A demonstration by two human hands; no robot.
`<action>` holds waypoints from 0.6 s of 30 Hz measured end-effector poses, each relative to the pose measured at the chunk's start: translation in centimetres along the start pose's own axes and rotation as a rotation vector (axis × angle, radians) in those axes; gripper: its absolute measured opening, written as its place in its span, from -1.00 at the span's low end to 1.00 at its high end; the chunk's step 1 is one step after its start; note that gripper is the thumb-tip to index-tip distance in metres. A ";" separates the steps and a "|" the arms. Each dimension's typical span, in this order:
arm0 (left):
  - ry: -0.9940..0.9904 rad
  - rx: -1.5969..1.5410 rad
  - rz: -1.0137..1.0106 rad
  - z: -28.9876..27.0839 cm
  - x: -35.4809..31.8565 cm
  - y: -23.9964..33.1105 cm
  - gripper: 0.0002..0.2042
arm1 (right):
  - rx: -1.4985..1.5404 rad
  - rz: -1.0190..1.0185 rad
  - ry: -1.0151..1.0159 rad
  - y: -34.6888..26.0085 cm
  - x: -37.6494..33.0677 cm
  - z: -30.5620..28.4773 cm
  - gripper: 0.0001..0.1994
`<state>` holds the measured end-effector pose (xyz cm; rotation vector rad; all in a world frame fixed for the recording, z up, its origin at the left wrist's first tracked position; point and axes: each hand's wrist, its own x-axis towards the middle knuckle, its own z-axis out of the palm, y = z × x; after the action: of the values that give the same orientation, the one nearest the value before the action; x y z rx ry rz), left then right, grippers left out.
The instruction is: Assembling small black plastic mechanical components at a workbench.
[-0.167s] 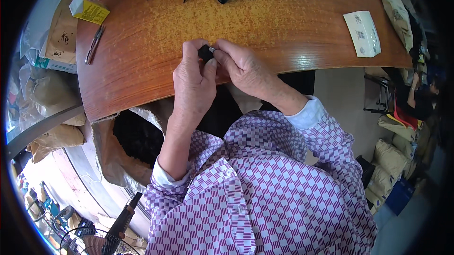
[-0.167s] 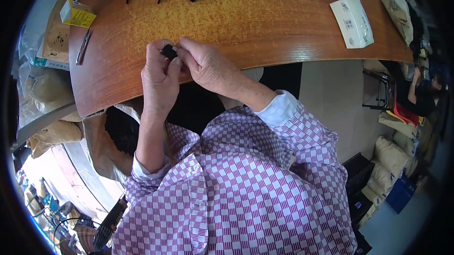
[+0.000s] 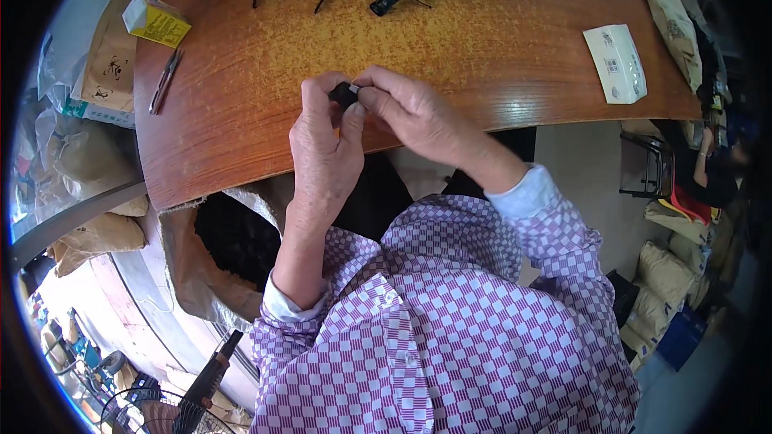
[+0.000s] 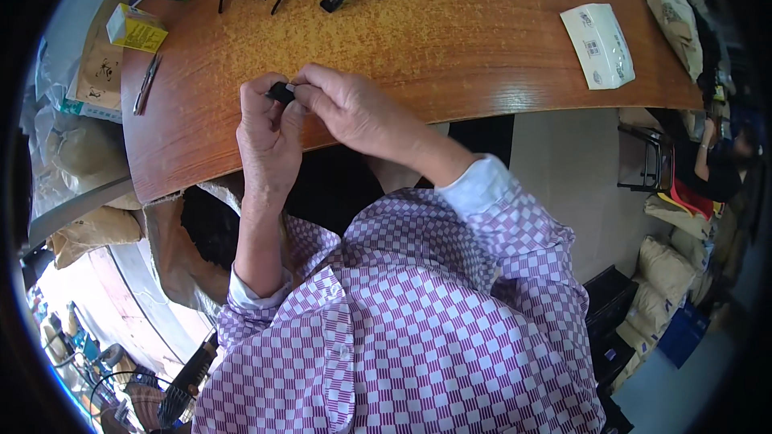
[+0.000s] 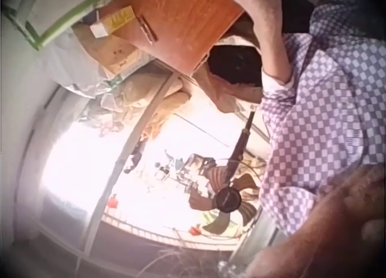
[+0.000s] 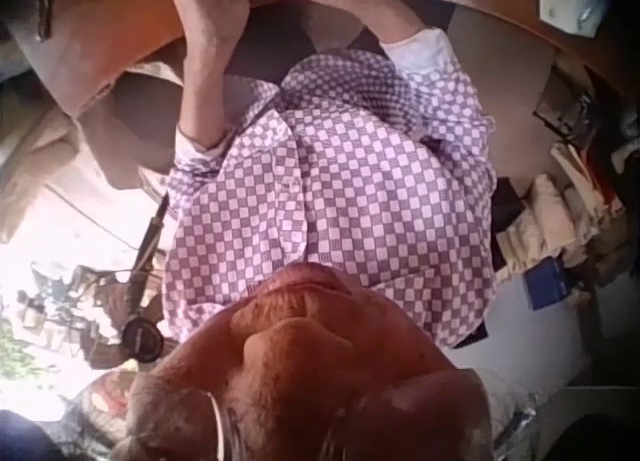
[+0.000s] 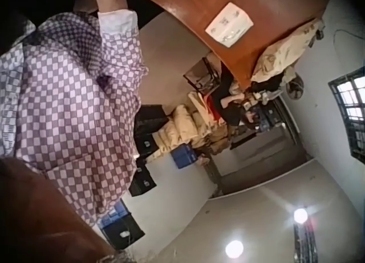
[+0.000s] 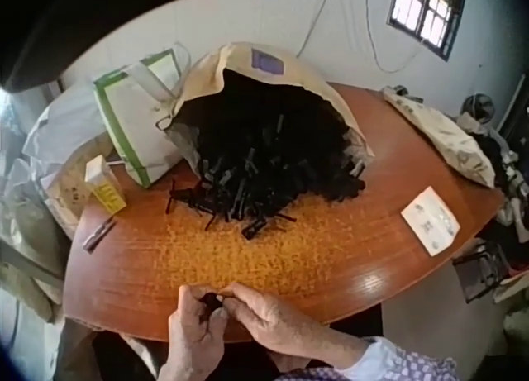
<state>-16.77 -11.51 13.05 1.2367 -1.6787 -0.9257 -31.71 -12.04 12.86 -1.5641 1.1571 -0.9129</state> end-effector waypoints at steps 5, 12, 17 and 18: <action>0.029 -0.441 -0.268 -1.1 0.2 -0.6 -0.88 | -0.808 -0.068 0.209 -0.1 3.2 -5.5 -0.70; -0.071 -0.923 -0.545 -1.3 -0.6 -1.0 -0.83 | -1.107 -0.084 0.333 4.3 4.8 -7.6 -0.83; 0.094 -0.290 -0.253 -0.9 -1.1 -0.8 -0.74 | -0.562 -0.125 0.174 3.1 2.9 -5.5 -0.89; 0.145 0.057 -0.060 -0.5 -0.9 -1.0 -0.57 | -0.379 -0.104 0.094 2.0 1.9 -5.3 -0.89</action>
<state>-15.76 -10.94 12.16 1.3662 -1.5706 -0.8077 -36.59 -15.43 12.37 -1.9165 1.3854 -0.8772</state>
